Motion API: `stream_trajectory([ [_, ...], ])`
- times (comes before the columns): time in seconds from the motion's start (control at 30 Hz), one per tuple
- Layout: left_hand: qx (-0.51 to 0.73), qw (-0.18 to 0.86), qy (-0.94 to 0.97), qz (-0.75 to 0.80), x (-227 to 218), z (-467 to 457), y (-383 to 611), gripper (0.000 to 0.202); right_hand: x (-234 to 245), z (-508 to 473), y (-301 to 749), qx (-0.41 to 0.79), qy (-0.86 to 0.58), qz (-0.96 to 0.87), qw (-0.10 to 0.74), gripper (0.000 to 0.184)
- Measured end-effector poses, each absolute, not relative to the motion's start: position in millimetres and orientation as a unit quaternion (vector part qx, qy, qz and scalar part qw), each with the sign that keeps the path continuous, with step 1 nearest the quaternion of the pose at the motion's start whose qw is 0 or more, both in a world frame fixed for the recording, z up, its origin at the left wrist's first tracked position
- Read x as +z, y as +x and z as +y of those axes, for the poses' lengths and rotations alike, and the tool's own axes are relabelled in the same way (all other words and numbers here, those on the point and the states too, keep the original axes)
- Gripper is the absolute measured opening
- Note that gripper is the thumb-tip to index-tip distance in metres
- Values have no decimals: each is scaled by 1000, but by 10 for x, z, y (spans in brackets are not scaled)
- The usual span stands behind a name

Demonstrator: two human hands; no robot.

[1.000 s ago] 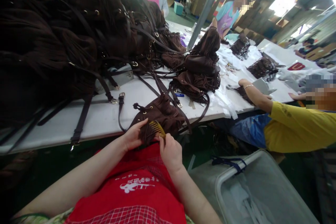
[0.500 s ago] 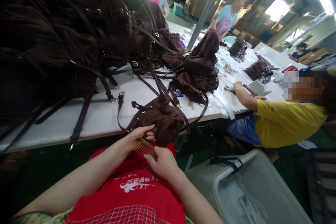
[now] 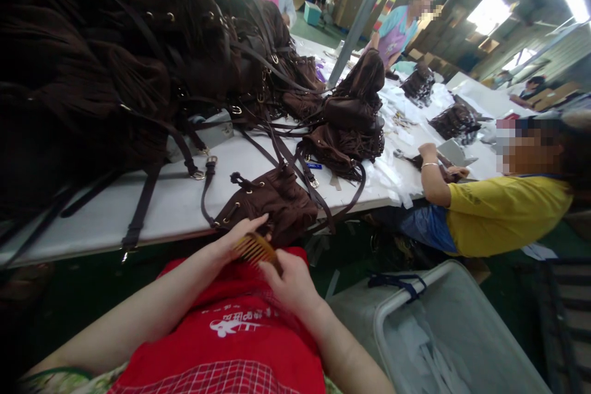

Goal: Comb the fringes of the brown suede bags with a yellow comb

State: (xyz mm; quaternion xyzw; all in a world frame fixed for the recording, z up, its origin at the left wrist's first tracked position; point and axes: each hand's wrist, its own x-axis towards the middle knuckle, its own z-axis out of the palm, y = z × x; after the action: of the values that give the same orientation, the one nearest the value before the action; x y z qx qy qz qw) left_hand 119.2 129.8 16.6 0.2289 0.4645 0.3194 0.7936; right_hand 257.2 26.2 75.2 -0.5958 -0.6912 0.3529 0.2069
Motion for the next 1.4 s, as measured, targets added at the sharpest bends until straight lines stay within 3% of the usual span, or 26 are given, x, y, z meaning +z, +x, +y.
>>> stream_trajectory([
  [0.13,262,893,176,321,286,1326,1014,43,672,445,2705,225,-684,-644,258,30],
  [0.23,245,943,99,201,334,1357,899,57,600,499,2674,172,-695,-667,207,30],
  [0.4,283,946,49,148,375,1366,832,59,521,440,2484,116,-697,-702,91,30],
  [0.57,257,959,47,112,359,1384,773,68,501,305,2429,233,-622,-746,54,29],
  [0.7,239,946,72,205,300,1397,806,51,565,269,2496,334,-556,-759,55,29],
  [0.83,316,863,154,363,253,1347,1015,29,686,271,2530,406,-518,-750,67,33],
  [0.97,373,796,196,435,200,1298,1184,31,809,243,2458,532,-391,-750,42,39],
  [1.07,350,789,231,448,196,1282,1131,35,892,329,2498,499,-440,-734,133,32],
  [1.13,324,800,252,439,226,1276,1023,35,925,472,2633,416,-527,-703,236,23],
  [1.23,314,775,315,450,330,1287,827,29,912,750,2933,284,-618,-650,340,28],
  [1.4,310,534,579,532,810,1370,455,23,854,1110,3209,198,-660,-612,388,24],
])
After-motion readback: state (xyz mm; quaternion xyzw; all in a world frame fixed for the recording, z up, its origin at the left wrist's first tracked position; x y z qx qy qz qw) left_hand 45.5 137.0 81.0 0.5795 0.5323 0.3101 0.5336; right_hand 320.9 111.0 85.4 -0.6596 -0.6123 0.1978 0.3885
